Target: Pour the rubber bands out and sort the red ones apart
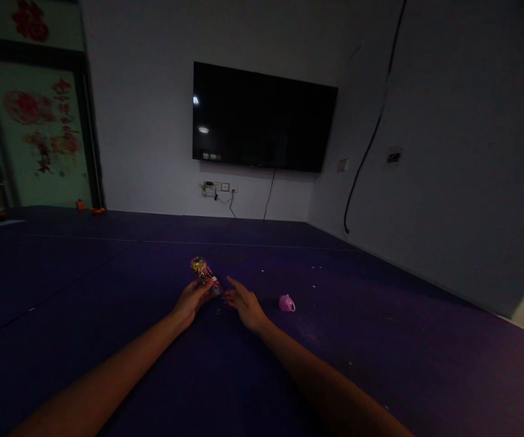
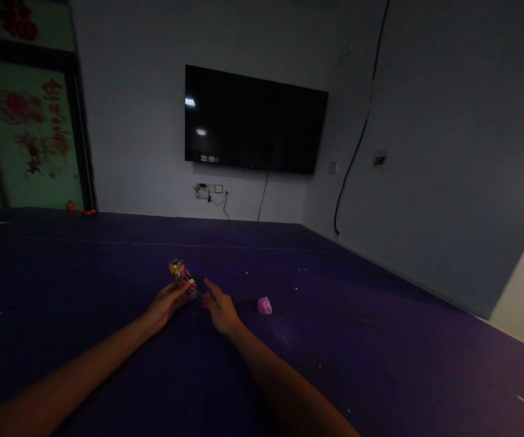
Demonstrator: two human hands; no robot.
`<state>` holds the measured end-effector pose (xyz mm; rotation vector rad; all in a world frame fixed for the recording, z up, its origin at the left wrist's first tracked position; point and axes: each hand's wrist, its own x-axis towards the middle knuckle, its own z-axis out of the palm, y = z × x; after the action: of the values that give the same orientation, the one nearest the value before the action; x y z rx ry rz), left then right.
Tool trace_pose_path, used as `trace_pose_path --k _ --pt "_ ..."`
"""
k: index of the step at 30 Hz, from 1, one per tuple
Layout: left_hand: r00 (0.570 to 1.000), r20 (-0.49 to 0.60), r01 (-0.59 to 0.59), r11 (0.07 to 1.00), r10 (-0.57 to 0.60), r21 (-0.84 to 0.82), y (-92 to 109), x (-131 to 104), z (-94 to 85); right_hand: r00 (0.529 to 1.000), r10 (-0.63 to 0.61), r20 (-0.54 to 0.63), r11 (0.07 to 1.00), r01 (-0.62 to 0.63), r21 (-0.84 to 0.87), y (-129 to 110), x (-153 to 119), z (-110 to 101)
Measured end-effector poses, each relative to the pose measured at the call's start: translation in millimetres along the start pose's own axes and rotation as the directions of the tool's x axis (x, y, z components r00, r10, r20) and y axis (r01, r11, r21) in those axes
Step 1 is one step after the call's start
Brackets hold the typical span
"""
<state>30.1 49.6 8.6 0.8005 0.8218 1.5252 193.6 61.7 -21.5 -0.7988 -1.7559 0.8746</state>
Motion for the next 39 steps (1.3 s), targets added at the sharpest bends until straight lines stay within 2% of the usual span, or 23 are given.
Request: trace_pose_path --k 3,6,9,13,16,20,24,30,39 --pt "1.000 0.003 0.002 1.000 -0.002 0.001 0.6 -0.4 0.2 0.996 0.032 -0.088 0.999 -0.031 0.022 2.3 1.9 -1.5" --pt "1.000 0.008 0.005 1.000 -0.005 0.005 0.6 -0.8 0.5 0.990 -0.038 -0.137 0.978 0.009 -0.207 -4.2 2.2 -6.6" --pt "1.000 0.009 0.003 1.000 -0.003 0.003 0.4 -0.9 0.8 0.993 -0.119 -0.010 0.907 0.104 -0.408 -14.0 -0.4 -8.7" --pt "1.000 0.019 0.008 1.000 -0.008 0.012 0.3 -1.1 -0.3 0.975 -0.177 0.135 0.832 0.221 -0.509 -21.9 -5.0 -5.3" --pt "1.000 0.022 0.014 0.999 -0.015 0.034 0.2 -0.7 -1.6 0.963 -0.160 0.218 0.788 0.258 -0.559 -22.8 -6.9 -3.0" --pt "1.000 0.023 0.019 0.999 -0.019 0.037 -0.1 0.4 -1.5 0.956 -0.072 0.286 0.732 0.245 -0.636 -21.2 -8.1 -1.8" --pt "0.998 0.065 0.018 0.998 -0.021 0.059 -0.7 -0.3 -1.7 0.956 -0.005 0.293 0.704 0.212 -0.678 -19.2 -8.8 -0.8" --pt "0.993 0.117 -0.038 0.996 0.028 0.083 -3.5 -1.5 -3.5 0.966 0.020 0.259 0.705 0.170 -0.689 -14.9 -9.2 0.5" --pt "0.997 0.052 -0.064 0.997 0.062 0.052 -4.9 -1.7 -1.2 0.968 0.024 0.250 0.710 0.159 -0.686 -14.8 -8.3 0.5"
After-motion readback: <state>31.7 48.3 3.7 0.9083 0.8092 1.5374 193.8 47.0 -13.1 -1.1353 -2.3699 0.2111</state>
